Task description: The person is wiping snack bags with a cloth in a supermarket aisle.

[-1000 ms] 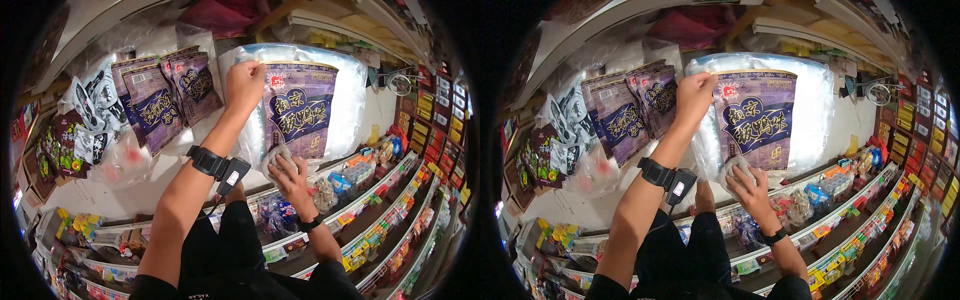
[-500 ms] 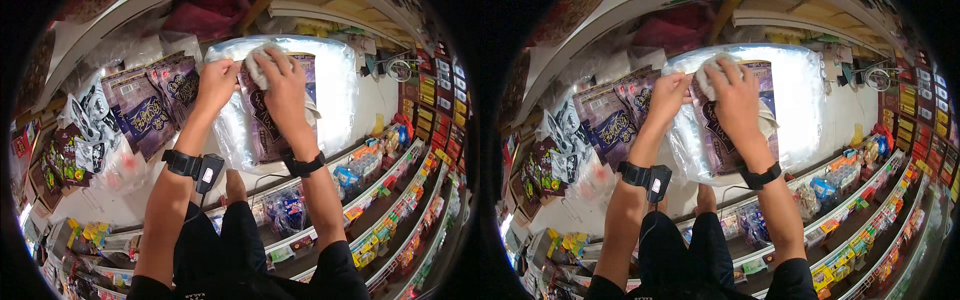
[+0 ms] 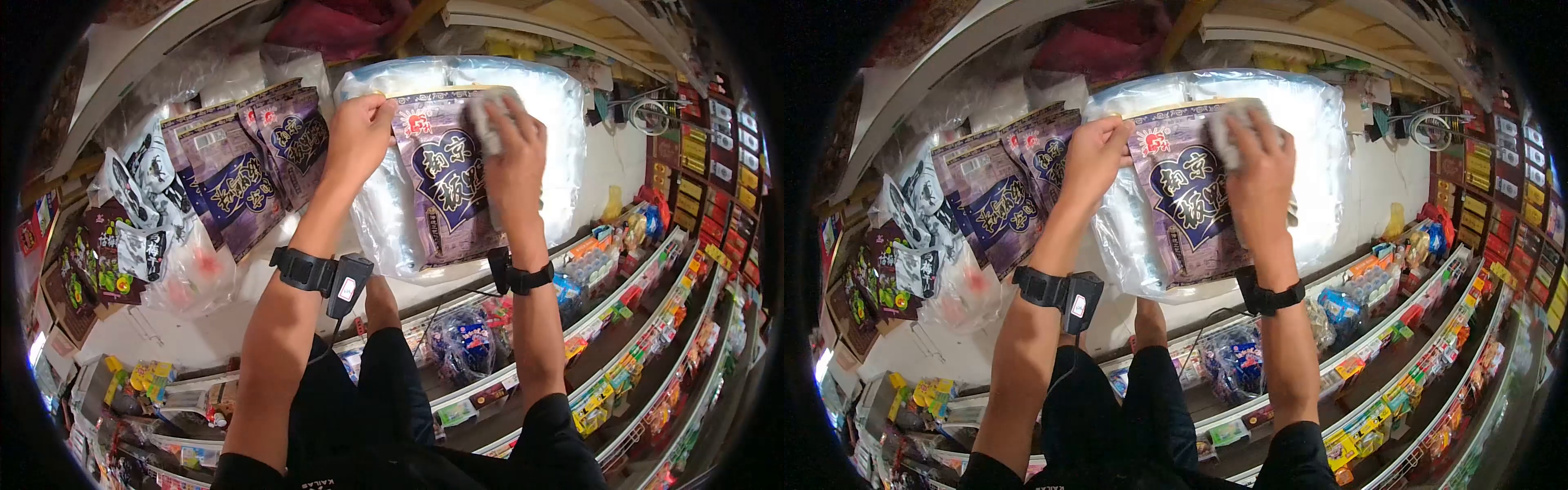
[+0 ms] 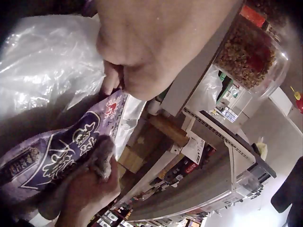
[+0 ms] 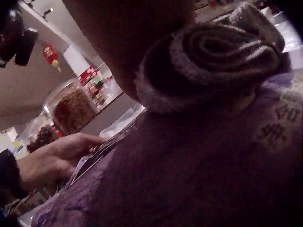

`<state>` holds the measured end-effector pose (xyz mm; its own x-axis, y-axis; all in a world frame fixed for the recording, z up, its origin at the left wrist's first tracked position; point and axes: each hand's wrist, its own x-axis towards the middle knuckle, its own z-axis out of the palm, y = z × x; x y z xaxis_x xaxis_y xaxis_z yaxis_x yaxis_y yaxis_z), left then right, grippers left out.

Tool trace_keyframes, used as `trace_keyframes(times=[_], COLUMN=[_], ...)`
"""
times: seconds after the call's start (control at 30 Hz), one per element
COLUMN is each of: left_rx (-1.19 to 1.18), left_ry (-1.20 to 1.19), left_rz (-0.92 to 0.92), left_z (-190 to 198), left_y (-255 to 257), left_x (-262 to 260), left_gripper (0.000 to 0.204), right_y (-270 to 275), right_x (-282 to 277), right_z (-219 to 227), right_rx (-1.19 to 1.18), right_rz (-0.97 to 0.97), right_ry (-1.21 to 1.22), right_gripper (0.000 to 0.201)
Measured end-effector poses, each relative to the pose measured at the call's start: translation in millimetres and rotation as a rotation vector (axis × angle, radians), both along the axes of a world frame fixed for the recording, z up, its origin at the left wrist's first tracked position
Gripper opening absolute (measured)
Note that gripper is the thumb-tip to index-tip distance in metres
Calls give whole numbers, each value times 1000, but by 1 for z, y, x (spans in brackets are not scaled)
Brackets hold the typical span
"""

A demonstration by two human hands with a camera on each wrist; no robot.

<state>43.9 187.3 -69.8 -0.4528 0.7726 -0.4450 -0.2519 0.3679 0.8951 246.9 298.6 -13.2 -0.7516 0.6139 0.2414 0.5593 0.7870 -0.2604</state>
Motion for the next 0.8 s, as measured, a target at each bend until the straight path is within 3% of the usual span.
trace_keyframes(times=[0.07,0.13,0.2,0.3,0.43,0.8], left_rx=[14,24,4,5,65,64], left_ry=[-15,-37,142,250,163,96], left_rz=[20,43,-53,-28,4,15], left_z=[1,0,-4,-18,-18,-16], left_y=[1,1,3,3,0,5], left_x=[4,6,4,4,-2,2], left_gripper=[27,28,27,32,33,30], right_y=[8,7,-2,-25,-59,-130], right_x=[7,6,-8,-22,8,126], right_z=[-3,-6,-5,1,7,17], right_rx=[-23,-28,36,-23,-140,-215], right_rz=[-232,-258,-204,19,264,374], right_ry=[41,4,10,31,-45,-170], right_gripper=[62,62,61,58,51,46])
